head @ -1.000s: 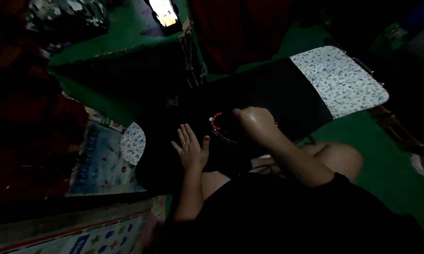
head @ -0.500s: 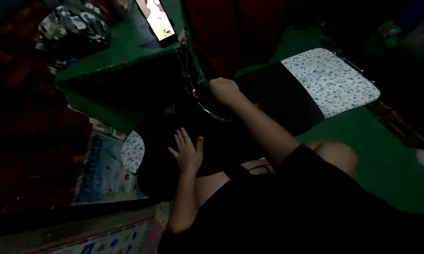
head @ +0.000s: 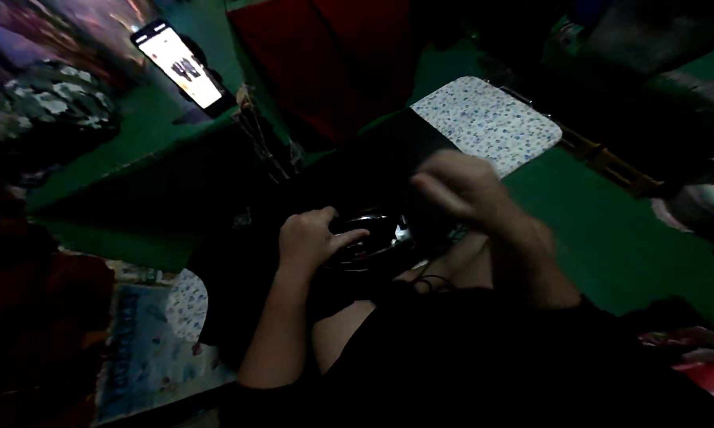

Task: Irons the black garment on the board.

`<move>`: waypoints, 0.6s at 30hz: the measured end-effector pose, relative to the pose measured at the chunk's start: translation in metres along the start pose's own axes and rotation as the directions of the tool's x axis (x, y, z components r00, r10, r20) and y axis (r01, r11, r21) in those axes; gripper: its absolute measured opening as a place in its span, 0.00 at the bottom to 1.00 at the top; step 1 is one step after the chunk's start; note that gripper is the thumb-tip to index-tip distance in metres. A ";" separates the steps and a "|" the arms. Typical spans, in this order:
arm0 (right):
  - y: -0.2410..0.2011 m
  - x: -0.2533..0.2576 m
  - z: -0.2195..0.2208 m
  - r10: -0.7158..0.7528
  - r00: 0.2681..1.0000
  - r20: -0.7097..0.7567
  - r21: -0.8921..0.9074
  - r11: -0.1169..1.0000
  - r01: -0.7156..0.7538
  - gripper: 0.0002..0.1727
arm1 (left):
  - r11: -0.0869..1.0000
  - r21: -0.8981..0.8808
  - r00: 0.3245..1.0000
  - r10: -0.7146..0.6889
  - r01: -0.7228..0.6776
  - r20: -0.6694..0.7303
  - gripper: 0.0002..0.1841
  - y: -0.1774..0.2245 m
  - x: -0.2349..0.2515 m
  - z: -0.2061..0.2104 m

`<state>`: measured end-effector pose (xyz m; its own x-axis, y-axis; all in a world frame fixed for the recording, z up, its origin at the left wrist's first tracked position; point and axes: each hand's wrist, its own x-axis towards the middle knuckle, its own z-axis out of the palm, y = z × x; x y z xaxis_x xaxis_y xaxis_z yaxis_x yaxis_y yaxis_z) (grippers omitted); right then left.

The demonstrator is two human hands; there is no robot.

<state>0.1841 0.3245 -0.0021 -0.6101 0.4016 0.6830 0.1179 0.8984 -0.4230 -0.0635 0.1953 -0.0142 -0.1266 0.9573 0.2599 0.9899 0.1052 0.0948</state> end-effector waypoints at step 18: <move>0.209 -0.150 0.012 0.820 0.517 0.246 0.655 0.253 -0.712 0.07 | 0.977 -0.062 0.937 0.212 -0.203 0.278 0.37 0.127 0.150 0.039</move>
<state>0.2905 0.4494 -0.2002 -0.4117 0.9005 -0.1399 -0.0492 -0.1752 -0.9833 0.0455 0.3627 -0.0004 0.1091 0.9940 -0.0036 0.9892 -0.1082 0.0989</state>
